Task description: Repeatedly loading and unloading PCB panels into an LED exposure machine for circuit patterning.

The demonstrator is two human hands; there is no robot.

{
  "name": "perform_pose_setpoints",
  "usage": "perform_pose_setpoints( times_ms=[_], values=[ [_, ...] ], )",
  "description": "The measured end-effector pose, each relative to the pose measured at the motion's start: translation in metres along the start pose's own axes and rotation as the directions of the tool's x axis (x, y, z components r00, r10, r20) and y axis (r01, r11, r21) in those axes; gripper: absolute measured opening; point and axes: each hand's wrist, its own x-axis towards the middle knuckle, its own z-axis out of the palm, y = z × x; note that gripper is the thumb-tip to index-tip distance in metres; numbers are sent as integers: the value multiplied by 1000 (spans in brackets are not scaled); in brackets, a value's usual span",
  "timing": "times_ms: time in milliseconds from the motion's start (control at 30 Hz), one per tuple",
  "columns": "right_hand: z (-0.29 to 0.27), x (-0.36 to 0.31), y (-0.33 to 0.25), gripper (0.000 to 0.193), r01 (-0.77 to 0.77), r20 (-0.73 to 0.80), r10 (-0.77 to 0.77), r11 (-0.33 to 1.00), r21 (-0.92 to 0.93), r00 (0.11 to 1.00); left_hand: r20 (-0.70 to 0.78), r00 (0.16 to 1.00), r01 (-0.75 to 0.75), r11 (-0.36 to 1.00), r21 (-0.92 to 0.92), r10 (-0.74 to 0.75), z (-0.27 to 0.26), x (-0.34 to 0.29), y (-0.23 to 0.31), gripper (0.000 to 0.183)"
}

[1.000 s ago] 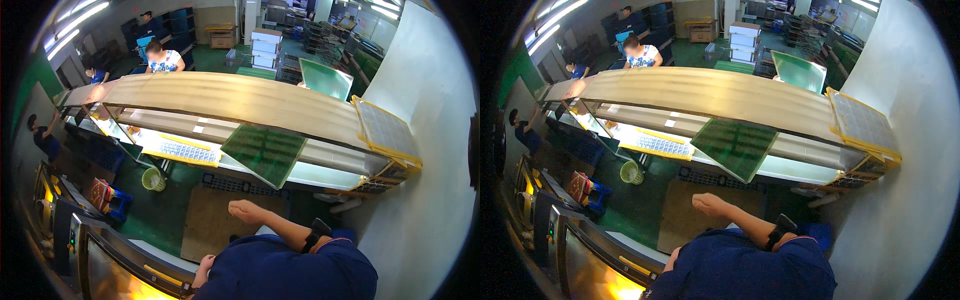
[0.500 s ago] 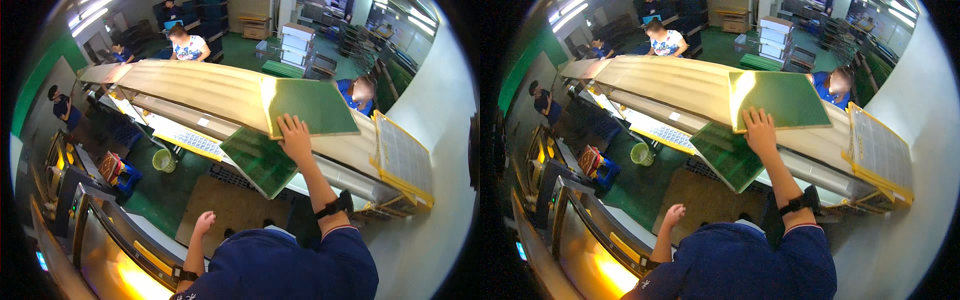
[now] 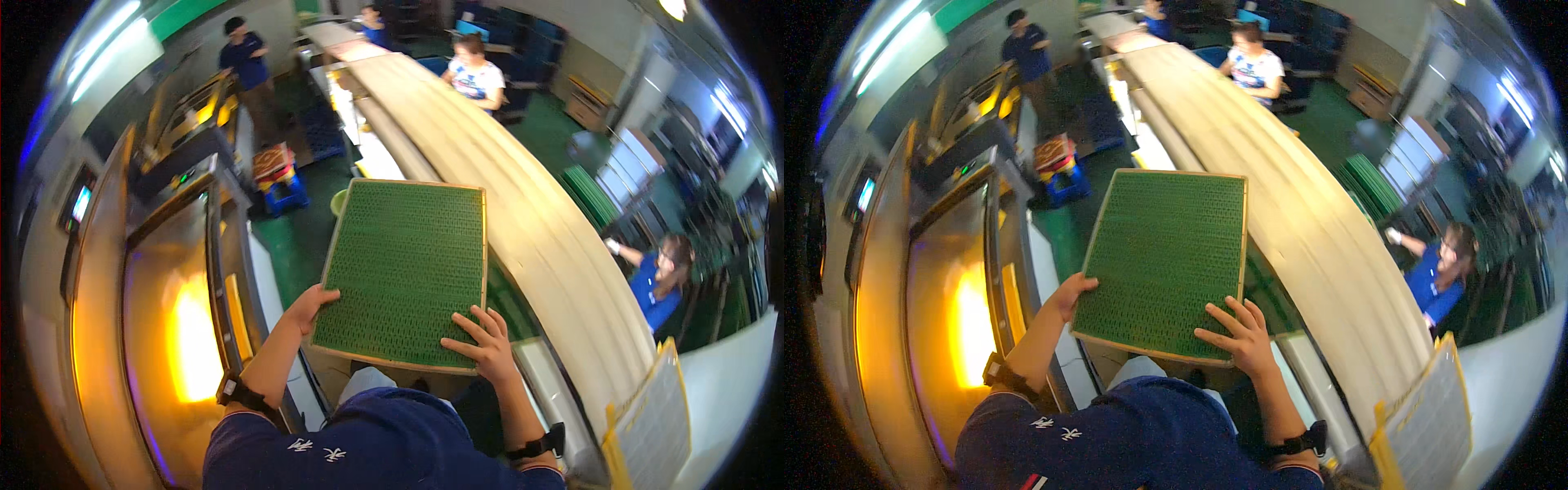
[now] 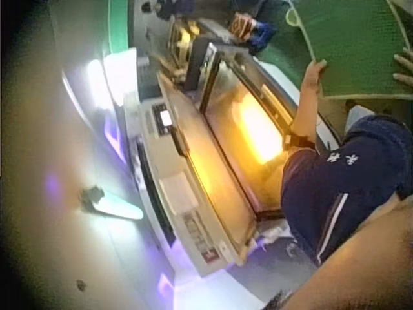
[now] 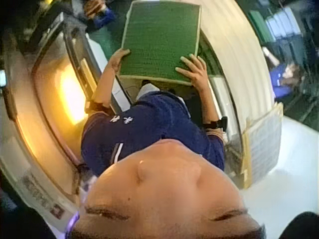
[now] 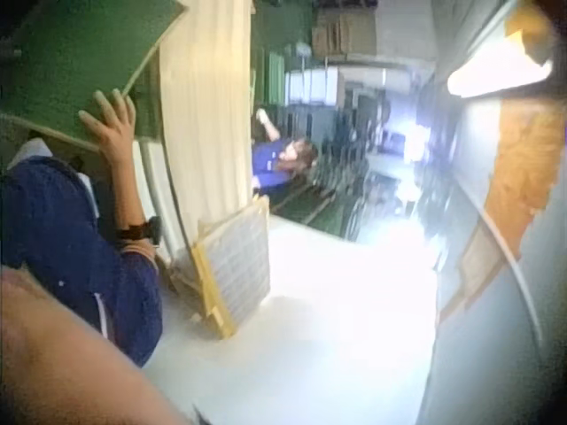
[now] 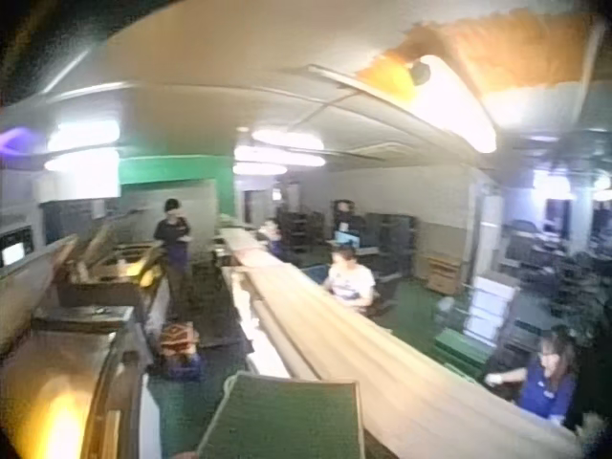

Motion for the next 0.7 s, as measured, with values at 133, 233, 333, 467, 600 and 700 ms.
perform_pose_setpoints(
  times_ms=[133, 233, 333, 467, 600, 700],
  values=[
    [59, 48, 5, 59, -28, -13, 28, 1000, 6, 1000, -278, 943, -225, 965, -133, 182, -46, -80, -32, 35],
    [115, 87, -23, 70, -75, 108, 53, 974, 214, 993, -626, 734, -433, 891, -133, 263, -83, -152, -67, 37],
    [156, 117, -79, 75, 25, 333, -201, 885, 465, 921, -814, 530, -660, 719, -220, 238, -137, -224, -125, 39],
    [210, 143, -151, 76, 140, 446, -583, 699, 701, 679, -989, 137, -790, 608, -78, 52, -175, -298, -188, 43],
    [218, 185, -252, 67, 63, 598, -685, 678, 733, 417, -967, 4, -701, 689, -184, -254, -234, -388, -300, 56],
    [269, 211, -292, 67, 150, 519, -809, 570, 808, 277, -841, -321, -477, 841, -253, -436, -252, -413, -336, 66]
  ],
)
